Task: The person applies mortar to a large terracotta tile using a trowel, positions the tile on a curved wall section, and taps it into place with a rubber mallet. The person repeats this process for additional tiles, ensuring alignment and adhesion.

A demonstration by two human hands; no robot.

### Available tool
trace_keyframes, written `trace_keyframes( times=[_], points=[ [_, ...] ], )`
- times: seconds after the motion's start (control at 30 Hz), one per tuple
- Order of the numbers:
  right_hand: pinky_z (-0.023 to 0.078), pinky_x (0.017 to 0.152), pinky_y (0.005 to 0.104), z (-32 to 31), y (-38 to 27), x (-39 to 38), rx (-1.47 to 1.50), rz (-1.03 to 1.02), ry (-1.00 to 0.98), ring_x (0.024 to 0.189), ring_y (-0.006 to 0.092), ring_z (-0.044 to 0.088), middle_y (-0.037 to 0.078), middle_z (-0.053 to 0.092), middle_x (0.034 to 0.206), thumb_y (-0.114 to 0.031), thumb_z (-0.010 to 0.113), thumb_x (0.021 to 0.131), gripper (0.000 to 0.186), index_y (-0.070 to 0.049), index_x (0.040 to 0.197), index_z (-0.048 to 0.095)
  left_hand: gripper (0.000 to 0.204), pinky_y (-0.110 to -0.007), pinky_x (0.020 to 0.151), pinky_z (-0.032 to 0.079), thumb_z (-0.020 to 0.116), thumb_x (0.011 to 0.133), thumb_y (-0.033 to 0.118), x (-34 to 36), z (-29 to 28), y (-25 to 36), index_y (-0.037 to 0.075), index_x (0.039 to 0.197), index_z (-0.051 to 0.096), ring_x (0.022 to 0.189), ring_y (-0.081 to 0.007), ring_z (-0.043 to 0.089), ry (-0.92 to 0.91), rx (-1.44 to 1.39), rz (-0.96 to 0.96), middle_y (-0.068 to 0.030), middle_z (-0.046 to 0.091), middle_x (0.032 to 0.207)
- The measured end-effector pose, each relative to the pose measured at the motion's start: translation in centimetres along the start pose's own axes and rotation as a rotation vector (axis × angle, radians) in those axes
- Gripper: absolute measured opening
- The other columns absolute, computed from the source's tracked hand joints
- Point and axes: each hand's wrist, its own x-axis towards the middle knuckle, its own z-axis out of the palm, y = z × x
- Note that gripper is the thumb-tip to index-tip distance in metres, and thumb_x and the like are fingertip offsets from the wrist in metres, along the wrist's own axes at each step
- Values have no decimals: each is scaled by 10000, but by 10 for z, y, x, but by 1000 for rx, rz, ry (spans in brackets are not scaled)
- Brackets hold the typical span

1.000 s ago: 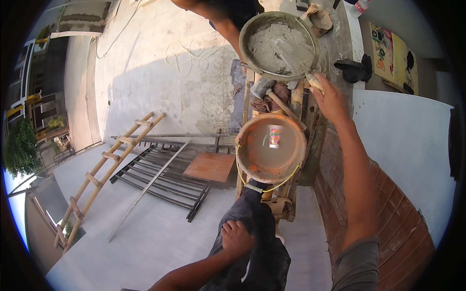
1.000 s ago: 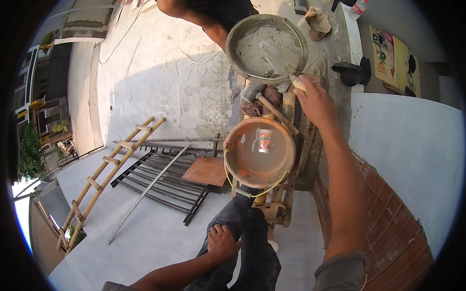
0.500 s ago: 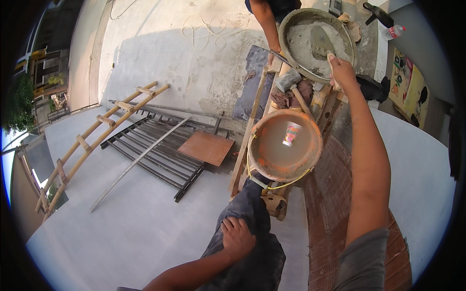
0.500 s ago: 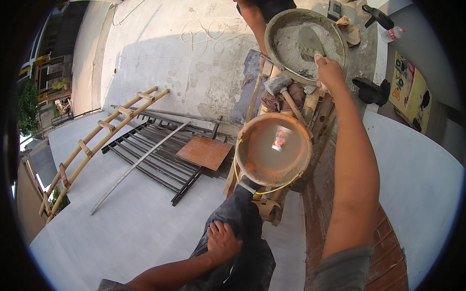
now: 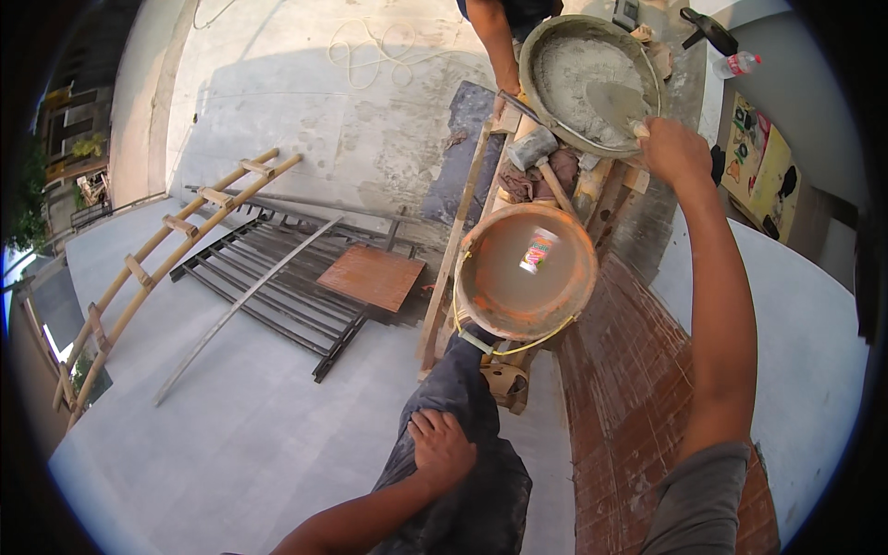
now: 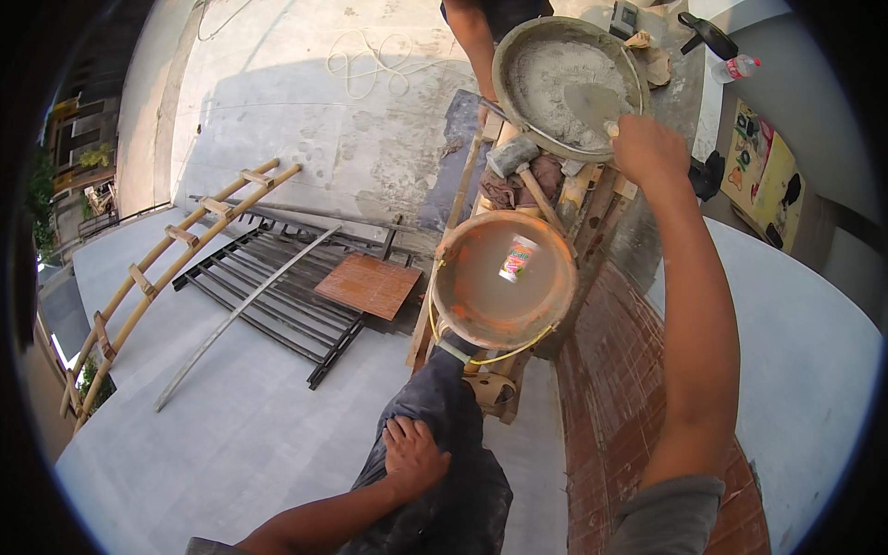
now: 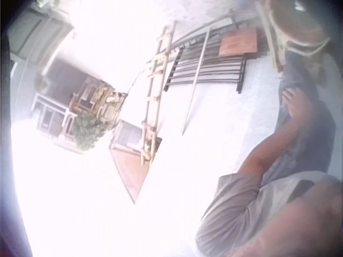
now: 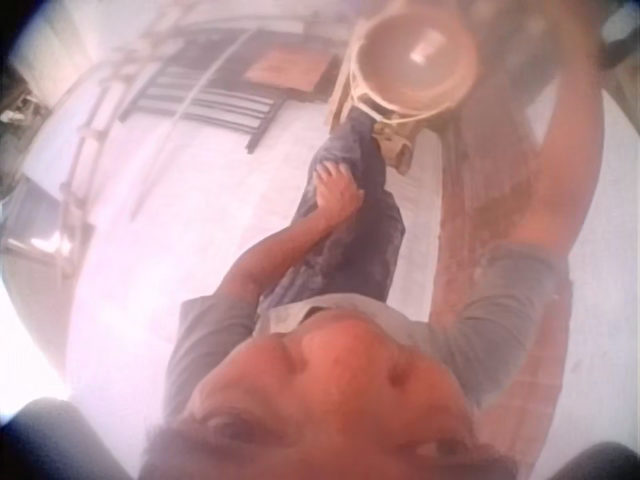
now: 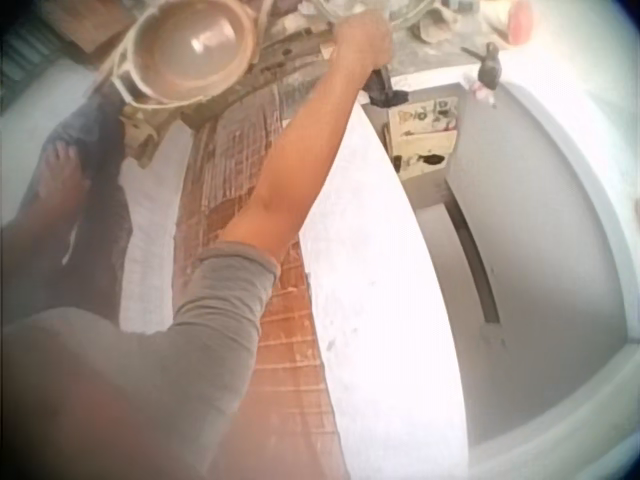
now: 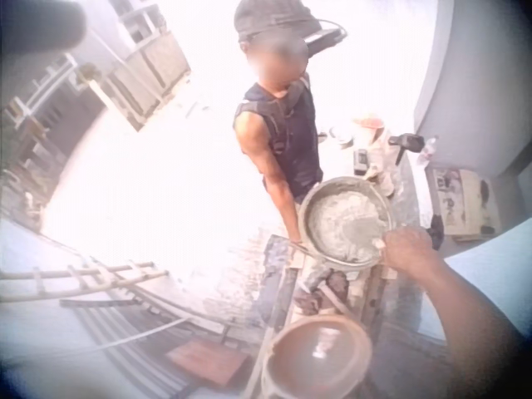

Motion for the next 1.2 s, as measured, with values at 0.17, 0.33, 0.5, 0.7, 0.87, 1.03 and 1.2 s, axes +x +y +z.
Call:
trace_keyframes(
  times=[0.17,0.33,0.5,0.7,0.87,1.03,1.2],
  points=[
    [564,856,455,17,2,14,-12,108,79,1061,334,691,151,713,1129,-117,508,939,267,-87,1096,721,851,-557,1158,245,719,826,480,1,-5,-2,-145,1321,423,1367,-498,323,-23,16,25,-349,376,1416],
    [579,816,457,-3,-14,8,-68,34,100,1015,350,708,141,722,1111,-104,513,929,272,-94,1082,738,847,-556,1154,254,729,813,472,4,-1,-2,-142,1313,430,1359,-493,333,1,26,22,-341,393,1396],
    [559,843,460,34,-2,21,-13,121,139,1039,332,692,144,708,1110,-129,528,934,263,-65,1083,734,854,-553,1151,262,735,803,471,2,0,-3,-144,1312,430,1347,-485,349,42,70,44,-337,406,1382],
    [485,903,454,61,-40,-55,187,-131,432,1076,328,623,175,645,1124,-220,649,911,291,-24,1124,678,817,-548,1135,288,743,799,458,4,2,-6,-134,1282,454,1312,-470,382,34,58,30,-325,429,1352],
    [536,867,498,196,-111,-116,650,50,-261,1034,404,674,203,699,1105,-350,667,918,588,-41,1376,465,806,-543,1135,290,741,801,451,6,2,-9,-134,1278,457,1320,-463,377,-2,46,40,-316,425,1355],
    [530,922,490,257,-133,-94,832,341,-154,1091,401,658,217,681,1177,-345,657,927,712,-73,1491,318,800,-564,1136,288,714,824,471,7,6,-11,-116,1311,472,1350,-490,357,-23,63,23,-341,410,1413],
    [546,886,474,308,-131,-86,732,316,-228,1020,395,683,216,695,1137,-236,644,920,579,-64,1433,440,783,-560,1135,286,713,824,470,3,6,-12,-113,1291,478,1342,-484,364,-55,35,27,-341,418,1401]
  ],
)
